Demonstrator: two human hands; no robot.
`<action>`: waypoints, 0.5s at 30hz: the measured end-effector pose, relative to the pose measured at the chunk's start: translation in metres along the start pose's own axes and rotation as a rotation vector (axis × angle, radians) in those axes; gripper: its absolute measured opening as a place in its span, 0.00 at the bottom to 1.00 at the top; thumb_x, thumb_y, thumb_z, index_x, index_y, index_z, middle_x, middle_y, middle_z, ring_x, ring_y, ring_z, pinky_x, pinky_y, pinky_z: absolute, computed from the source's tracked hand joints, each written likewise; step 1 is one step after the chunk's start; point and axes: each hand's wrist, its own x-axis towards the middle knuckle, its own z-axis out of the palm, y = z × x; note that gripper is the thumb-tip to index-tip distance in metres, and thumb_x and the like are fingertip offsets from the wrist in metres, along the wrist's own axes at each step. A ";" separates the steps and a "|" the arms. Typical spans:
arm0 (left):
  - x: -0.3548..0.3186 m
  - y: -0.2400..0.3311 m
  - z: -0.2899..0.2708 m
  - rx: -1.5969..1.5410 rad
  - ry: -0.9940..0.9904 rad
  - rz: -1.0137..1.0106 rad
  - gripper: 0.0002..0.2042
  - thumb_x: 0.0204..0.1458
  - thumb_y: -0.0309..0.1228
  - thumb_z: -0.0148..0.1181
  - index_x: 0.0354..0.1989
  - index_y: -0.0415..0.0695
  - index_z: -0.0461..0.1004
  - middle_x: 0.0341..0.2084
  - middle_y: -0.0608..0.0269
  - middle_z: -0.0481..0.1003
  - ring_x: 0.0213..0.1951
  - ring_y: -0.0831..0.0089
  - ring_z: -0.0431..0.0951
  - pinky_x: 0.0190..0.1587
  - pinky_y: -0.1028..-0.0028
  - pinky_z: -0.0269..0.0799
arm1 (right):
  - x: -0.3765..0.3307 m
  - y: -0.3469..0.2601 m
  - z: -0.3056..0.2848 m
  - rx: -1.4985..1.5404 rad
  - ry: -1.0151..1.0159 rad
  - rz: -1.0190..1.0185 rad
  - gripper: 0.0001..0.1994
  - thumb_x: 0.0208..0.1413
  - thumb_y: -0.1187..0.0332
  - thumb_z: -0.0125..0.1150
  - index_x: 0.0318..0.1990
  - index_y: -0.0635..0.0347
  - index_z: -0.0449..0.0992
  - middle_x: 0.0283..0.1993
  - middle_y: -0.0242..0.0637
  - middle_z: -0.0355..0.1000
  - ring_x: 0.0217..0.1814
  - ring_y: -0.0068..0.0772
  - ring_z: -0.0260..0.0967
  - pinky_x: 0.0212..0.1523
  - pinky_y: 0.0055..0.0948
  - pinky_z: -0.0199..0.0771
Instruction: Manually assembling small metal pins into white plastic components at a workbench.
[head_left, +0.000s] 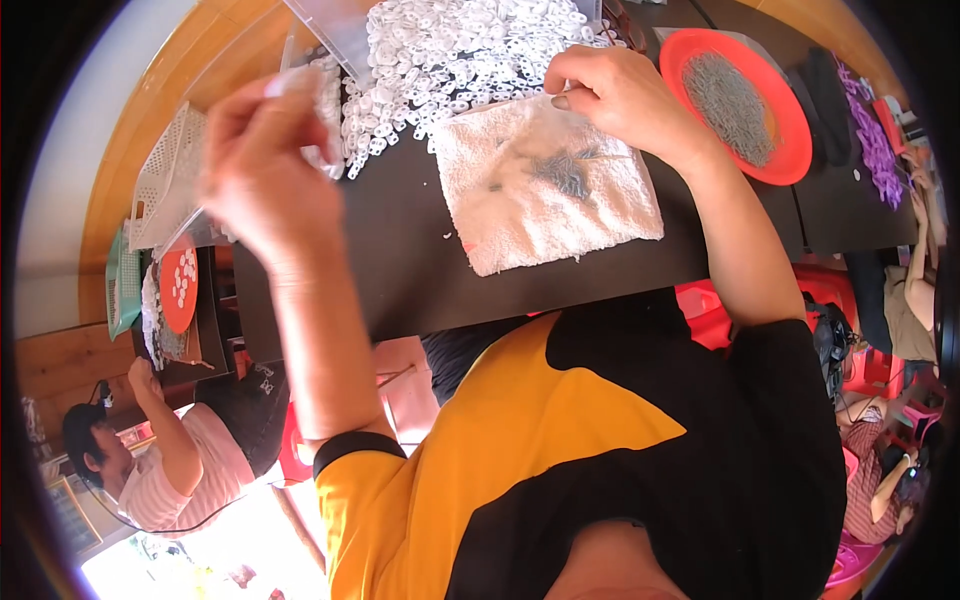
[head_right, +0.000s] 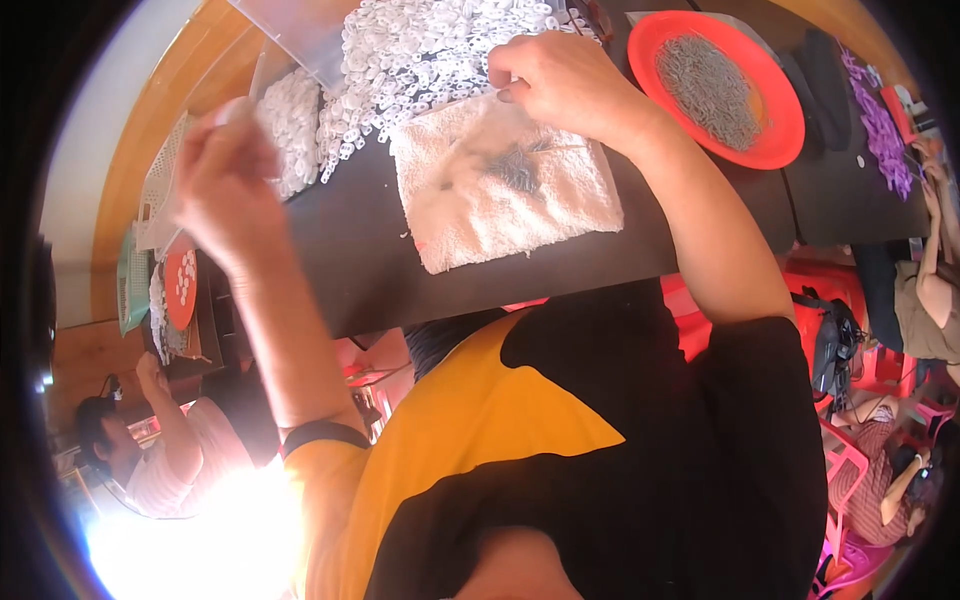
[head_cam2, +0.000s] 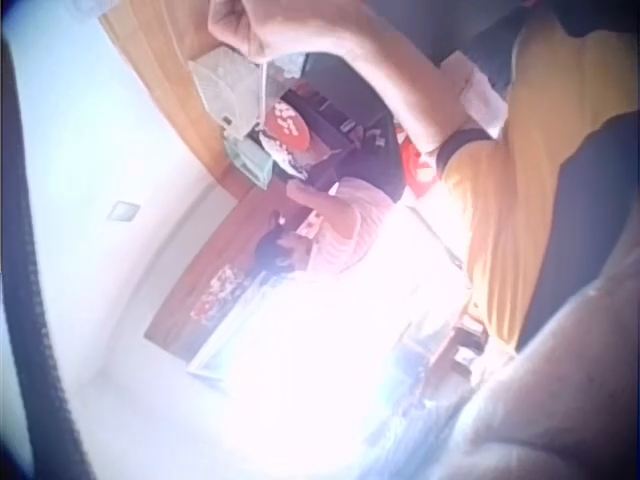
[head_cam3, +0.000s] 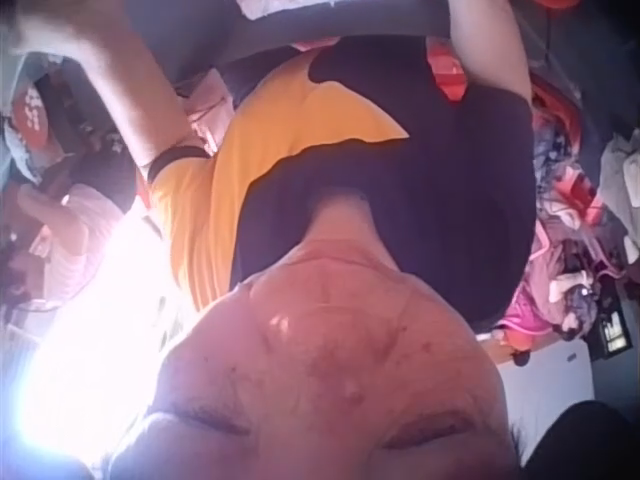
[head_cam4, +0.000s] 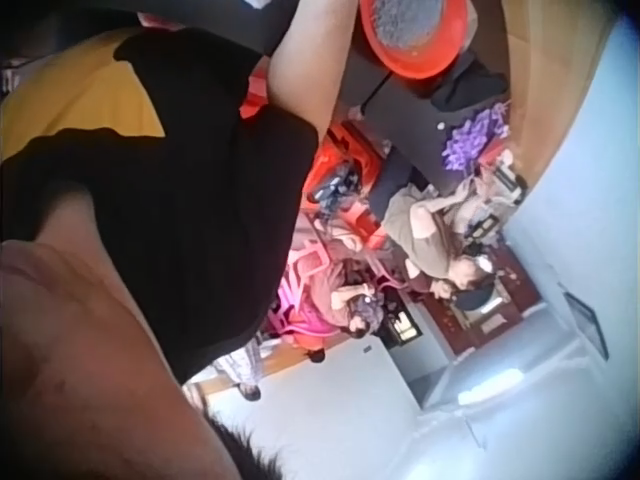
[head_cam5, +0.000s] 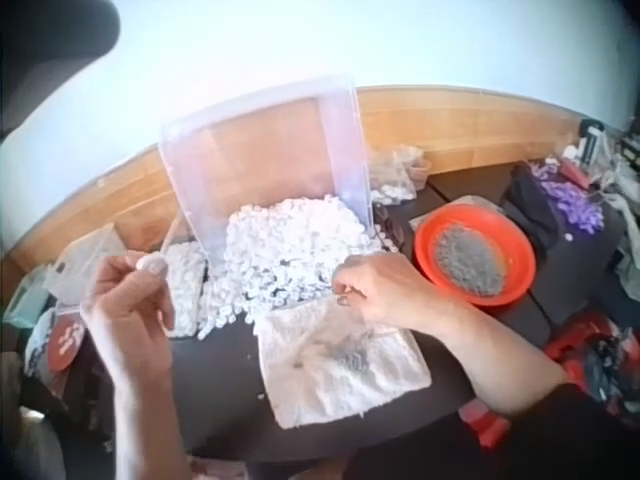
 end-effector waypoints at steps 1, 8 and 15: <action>0.017 0.009 -0.014 0.002 0.022 0.007 0.05 0.45 0.17 0.64 0.30 0.32 0.74 0.21 0.58 0.75 0.17 0.78 0.70 0.16 0.81 0.61 | 0.001 0.000 -0.001 0.010 0.003 -0.003 0.04 0.48 0.70 0.59 0.31 0.58 0.76 0.31 0.41 0.75 0.34 0.48 0.72 0.36 0.41 0.71; 0.059 0.018 -0.074 1.269 0.046 0.295 0.12 0.42 0.24 0.70 0.36 0.36 0.79 0.24 0.65 0.77 0.25 0.78 0.76 0.32 0.80 0.71 | 0.005 -0.023 0.034 0.066 0.039 -0.238 0.03 0.47 0.72 0.59 0.30 0.54 0.78 0.32 0.35 0.71 0.40 0.42 0.71 0.40 0.40 0.69; -0.028 -0.012 -0.007 0.483 -0.306 -0.005 0.04 0.47 0.21 0.66 0.31 0.36 0.78 0.24 0.69 0.76 0.26 0.84 0.71 0.31 0.82 0.69 | 0.007 -0.015 0.046 0.074 0.012 -0.241 0.03 0.43 0.74 0.61 0.28 0.57 0.75 0.30 0.33 0.68 0.39 0.39 0.69 0.40 0.37 0.67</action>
